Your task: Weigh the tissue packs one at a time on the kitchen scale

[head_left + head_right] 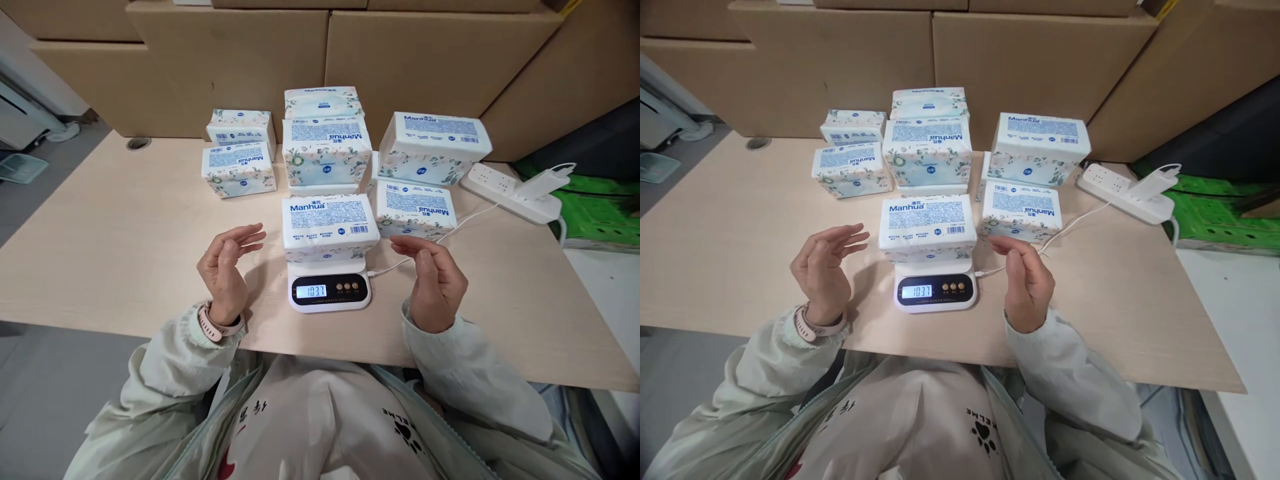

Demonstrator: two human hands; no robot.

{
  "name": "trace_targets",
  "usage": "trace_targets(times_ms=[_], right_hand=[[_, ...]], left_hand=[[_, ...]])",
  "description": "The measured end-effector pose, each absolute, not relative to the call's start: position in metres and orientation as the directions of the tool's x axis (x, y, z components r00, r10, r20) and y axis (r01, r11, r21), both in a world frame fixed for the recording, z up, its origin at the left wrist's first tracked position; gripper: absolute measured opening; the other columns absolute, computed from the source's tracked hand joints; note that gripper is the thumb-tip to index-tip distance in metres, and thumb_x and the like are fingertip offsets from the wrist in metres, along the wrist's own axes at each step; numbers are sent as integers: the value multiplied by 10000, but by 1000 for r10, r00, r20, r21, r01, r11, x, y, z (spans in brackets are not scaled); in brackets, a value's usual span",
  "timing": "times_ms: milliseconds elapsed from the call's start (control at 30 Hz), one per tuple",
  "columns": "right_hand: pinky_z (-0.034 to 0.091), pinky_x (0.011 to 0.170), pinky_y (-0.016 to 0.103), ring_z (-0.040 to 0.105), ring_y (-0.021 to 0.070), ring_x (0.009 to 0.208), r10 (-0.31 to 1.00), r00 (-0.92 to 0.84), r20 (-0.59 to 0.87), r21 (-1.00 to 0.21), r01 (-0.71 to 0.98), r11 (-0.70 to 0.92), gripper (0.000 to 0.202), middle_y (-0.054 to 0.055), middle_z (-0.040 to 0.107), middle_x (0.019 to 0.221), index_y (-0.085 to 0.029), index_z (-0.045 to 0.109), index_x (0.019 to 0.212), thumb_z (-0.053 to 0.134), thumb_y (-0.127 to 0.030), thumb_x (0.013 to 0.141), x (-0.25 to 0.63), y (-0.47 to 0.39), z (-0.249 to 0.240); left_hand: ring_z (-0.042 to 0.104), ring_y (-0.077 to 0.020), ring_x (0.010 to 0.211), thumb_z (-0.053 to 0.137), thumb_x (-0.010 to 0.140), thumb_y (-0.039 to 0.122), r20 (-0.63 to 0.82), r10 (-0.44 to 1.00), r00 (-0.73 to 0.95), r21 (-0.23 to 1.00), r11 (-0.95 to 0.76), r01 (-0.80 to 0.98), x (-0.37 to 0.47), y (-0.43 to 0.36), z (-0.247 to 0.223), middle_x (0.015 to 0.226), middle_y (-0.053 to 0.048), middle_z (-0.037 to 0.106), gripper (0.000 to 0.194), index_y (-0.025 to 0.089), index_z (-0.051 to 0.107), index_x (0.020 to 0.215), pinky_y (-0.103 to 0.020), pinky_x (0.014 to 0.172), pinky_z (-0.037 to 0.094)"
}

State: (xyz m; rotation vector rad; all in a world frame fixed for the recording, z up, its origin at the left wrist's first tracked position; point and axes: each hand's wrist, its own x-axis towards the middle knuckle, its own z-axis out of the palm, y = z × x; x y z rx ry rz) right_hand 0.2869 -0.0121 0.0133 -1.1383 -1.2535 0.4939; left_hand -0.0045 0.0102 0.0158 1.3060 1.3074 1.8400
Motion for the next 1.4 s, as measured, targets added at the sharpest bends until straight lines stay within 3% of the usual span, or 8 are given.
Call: trace_targets(times_ms=[467, 800, 933, 1033, 1100, 1200, 1300, 1400], right_hand=[[644, 900, 452, 802, 247, 925, 809, 333, 485, -870, 277, 408, 284, 41, 857, 1010, -273, 855, 1082, 614, -421, 1091, 286, -9, 10], [681, 1011, 429, 821, 234, 1104, 897, 144, 419, -896, 226, 382, 290, 46, 862, 1198, -311, 822, 1259, 640, -452, 1082, 288, -4, -6], [607, 1188, 503, 735, 272, 1362, 947, 69, 312, -943, 139, 301, 439, 52, 770, 1476, -336, 729, 1456, 639, -530, 1073, 289, 2, -12], [504, 1299, 559, 613, 300, 1527, 968, -67, 242, -960, 128, 249, 567, 51, 656, 1631, -334, 607, 1591, 595, -579, 1080, 288, 1, -16], [506, 1287, 579, 611, 317, 1523, 958, -129, 258, -945, 172, 278, 601, 72, 652, 1629, -327, 553, 1632, 598, -559, 1079, 288, -2, -20], [544, 1221, 592, 653, 344, 1434, 907, -5, 421, -871, 276, 406, 657, 111, 672, 1555, -321, 554, 1606, 736, -499, 1000, 289, -4, -23], [534, 1197, 633, 662, 369, 1361, 728, 296, 619, -776, 377, 507, 743, 130, 661, 1429, -294, 582, 1485, 886, -515, 844, 299, 6, -17], [498, 1210, 663, 638, 377, 1379, 556, 464, 690, -724, 462, 513, 743, 122, 607, 1395, -300, 545, 1385, 901, -556, 786, 320, 29, -11]], left_hand=[[837, -197, 772, 666, 1018, 480, 421, 822, -384, 900, -430, 66, -5, 10, 16, 933, -67, 867, 327, 205, 843, 1001, -319, 706, 688], [836, -199, 782, 684, 1017, 490, 393, 852, -346, 915, -398, 61, -6, 7, 16, 914, -64, 867, 333, 208, 856, 977, -323, 737, 700], [845, -228, 1084, 673, 1059, 466, 342, 924, -171, 939, -339, 49, -9, 6, 14, 1181, -64, 868, 311, 252, 871, 1169, -377, 956, 713], [712, -280, 1416, 678, 1064, 478, 279, 959, 55, 959, -281, 32, -9, 6, 12, 1473, -55, 751, 405, 301, 773, 1416, -482, 1212, 611], [647, -309, 1495, 688, 1059, 477, 276, 948, 161, 959, -282, 14, -7, 5, 13, 1566, -41, 676, 479, 340, 687, 1518, -536, 1280, 551], [590, -328, 1544, 710, 1054, 426, 345, 906, 245, 935, -354, -6, 3, 7, 23, 1642, -1, 595, 529, 408, 619, 1575, -551, 1325, 500], [495, -333, 1613, 702, 1061, 381, 427, 820, 382, 895, -442, -51, 26, 17, 40, 1714, 31, 505, 580, 442, 560, 1619, -532, 1336, 485], [388, -347, 1674, 691, 1062, 444, 456, 726, 514, 869, -489, -80, 63, 47, 51, 1774, 25, 417, 647, 412, 491, 1676, -549, 1341, 465]])
